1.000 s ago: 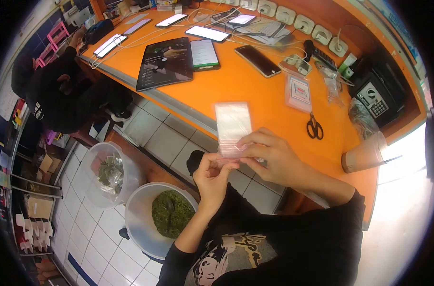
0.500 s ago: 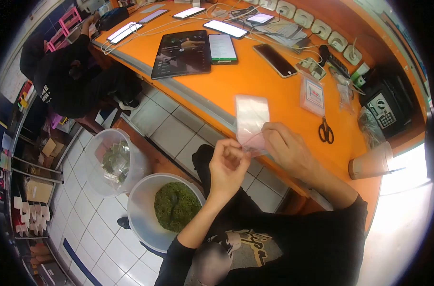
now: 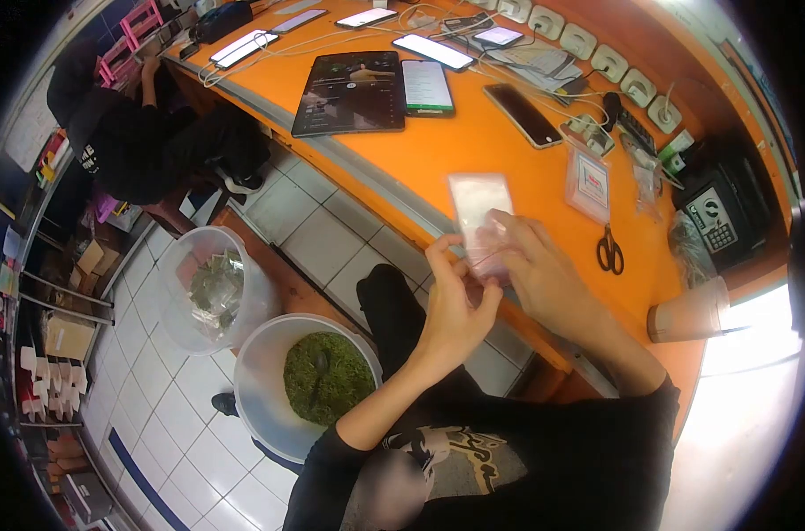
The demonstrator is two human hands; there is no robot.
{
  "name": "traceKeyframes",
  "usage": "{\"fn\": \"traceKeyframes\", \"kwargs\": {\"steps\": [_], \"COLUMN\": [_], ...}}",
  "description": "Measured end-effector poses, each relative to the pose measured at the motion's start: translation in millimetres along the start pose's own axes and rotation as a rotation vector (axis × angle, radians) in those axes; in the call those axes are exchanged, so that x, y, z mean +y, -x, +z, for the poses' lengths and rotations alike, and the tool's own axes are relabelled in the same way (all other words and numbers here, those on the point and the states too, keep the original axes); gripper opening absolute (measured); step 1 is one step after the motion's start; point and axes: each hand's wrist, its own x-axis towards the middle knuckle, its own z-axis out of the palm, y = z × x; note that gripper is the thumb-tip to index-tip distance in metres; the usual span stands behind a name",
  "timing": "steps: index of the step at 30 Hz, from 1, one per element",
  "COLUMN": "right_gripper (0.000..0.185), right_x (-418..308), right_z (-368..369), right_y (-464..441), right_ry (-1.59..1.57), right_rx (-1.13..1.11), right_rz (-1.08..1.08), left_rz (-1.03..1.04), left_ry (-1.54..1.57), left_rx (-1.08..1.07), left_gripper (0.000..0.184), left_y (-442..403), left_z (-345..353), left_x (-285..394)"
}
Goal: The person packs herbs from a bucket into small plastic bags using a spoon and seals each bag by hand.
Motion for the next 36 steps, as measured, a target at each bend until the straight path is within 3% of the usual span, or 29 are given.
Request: {"fn": "traceKeyframes", "kwargs": {"steps": [7,12,24,25,27,31,33,36], "right_gripper": [0.036,0.026,0.018,0.018,0.019,0.022,0.025,0.027], "right_x": [4,5,-1,-3,-9,-11,-2,6], "right_z": [7,5,2,-1,-10,-19,-24,-31], "right_y": [0,-3,3,2,-2,-1,6,12], "right_ry": [0.001,-0.166,-0.093,-0.095,0.275,0.293,-0.07,-0.288], "right_rx": [0.012,0.058,0.012,0.009,0.075,0.052,-0.074,-0.05], "right_rz": [0.024,0.142,0.178,0.175,-0.086,-0.087,0.14,0.179], "left_rz": [-0.038,-0.047,-0.089,-0.106,-0.126,-0.173,-0.214,-0.261], "left_ry": [-0.037,-0.127,-0.103,-0.048,0.009,0.218,0.304,0.342], "left_rx": [-0.055,-0.05,-0.045,-0.054,-0.06,-0.158,-0.199,-0.257], "left_gripper": [0.056,0.055,0.056,0.056,0.055,0.058,0.058,0.052], "left_y": [-2,-1,0,-1,-1,-5,-9,-16], "left_z": [-9,-9,-11,-12,-13,-15,-14,-9], "left_x": [3,6,14,15,14,16,19,25]}}
